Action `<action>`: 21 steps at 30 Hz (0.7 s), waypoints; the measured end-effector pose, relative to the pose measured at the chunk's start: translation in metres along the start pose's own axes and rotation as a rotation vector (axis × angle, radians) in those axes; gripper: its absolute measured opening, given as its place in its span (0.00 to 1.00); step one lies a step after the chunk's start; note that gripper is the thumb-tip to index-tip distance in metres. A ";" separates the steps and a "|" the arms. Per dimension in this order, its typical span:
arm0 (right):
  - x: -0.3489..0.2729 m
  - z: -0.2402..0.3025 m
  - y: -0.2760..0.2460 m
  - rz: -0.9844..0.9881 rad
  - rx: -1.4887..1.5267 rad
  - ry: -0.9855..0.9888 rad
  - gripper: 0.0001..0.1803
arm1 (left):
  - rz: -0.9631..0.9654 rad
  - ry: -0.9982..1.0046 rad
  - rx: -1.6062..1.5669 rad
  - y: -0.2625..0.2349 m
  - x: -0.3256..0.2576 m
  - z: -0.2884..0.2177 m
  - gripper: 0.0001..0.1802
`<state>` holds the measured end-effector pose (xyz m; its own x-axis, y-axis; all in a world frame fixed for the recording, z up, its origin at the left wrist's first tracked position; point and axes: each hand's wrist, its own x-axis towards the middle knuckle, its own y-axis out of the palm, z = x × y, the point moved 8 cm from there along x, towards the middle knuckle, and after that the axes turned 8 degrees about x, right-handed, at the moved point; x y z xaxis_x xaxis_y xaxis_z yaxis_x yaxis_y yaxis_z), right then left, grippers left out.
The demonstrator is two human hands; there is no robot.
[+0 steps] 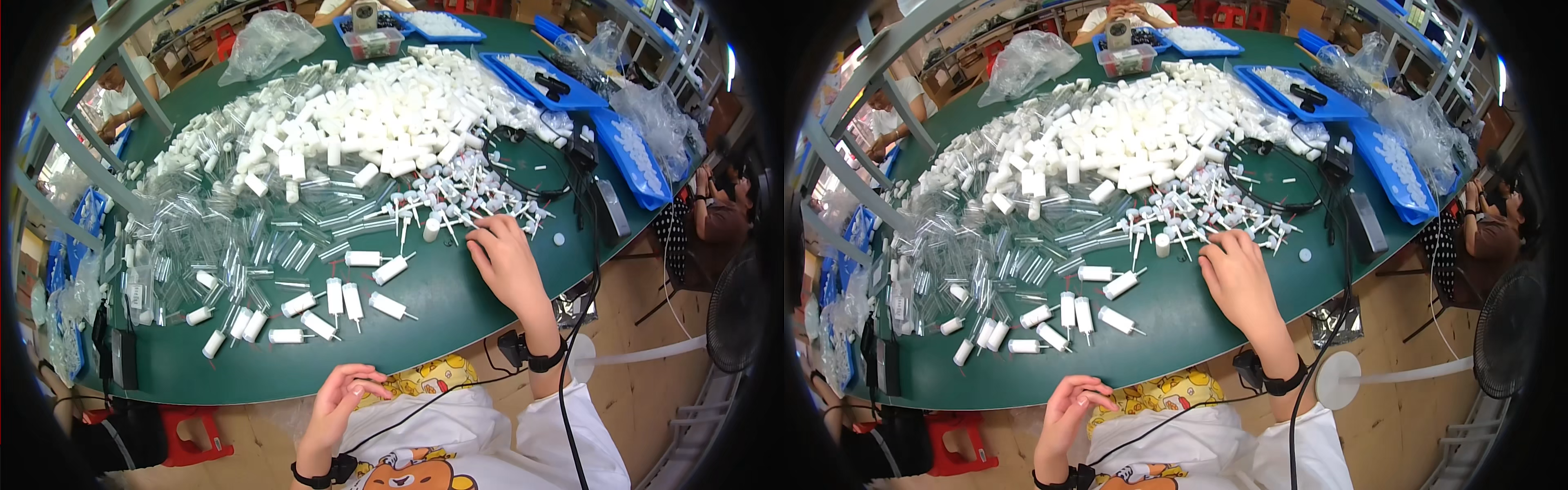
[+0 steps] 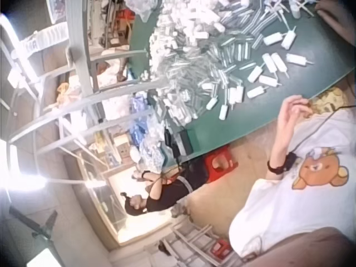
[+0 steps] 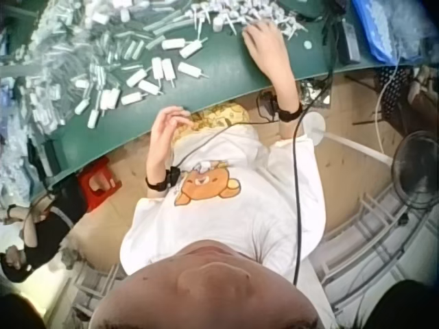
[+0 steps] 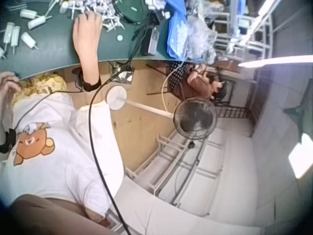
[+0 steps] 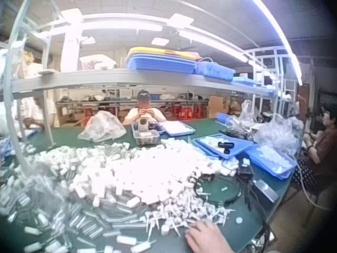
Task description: The person assembles components by hand by inserting a white cylinder into a clear tube, fitting a white cap with wires onto it, and placing the unit on the table. They then pour more white cylinders from a bag onto the table and repeat the assembly process.
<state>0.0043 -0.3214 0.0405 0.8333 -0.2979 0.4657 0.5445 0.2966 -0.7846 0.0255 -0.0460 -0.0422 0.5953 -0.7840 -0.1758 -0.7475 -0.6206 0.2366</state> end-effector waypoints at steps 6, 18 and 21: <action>0.007 0.002 0.002 0.001 -0.082 -0.041 0.04 | 0.038 0.029 -0.005 -0.003 -0.001 0.004 0.13; -0.020 0.078 -0.040 -0.173 0.153 -0.077 0.12 | 0.157 0.059 0.010 0.013 0.001 -0.028 0.18; -0.036 0.107 -0.020 -0.079 0.318 -0.132 0.12 | 0.028 0.113 -0.031 0.018 0.014 -0.050 0.19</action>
<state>-0.0266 -0.2196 0.0836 0.7813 -0.2176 0.5850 0.5929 0.5516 -0.5867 0.0351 -0.0681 0.0075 0.6048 -0.7942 -0.0598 -0.7563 -0.5962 0.2693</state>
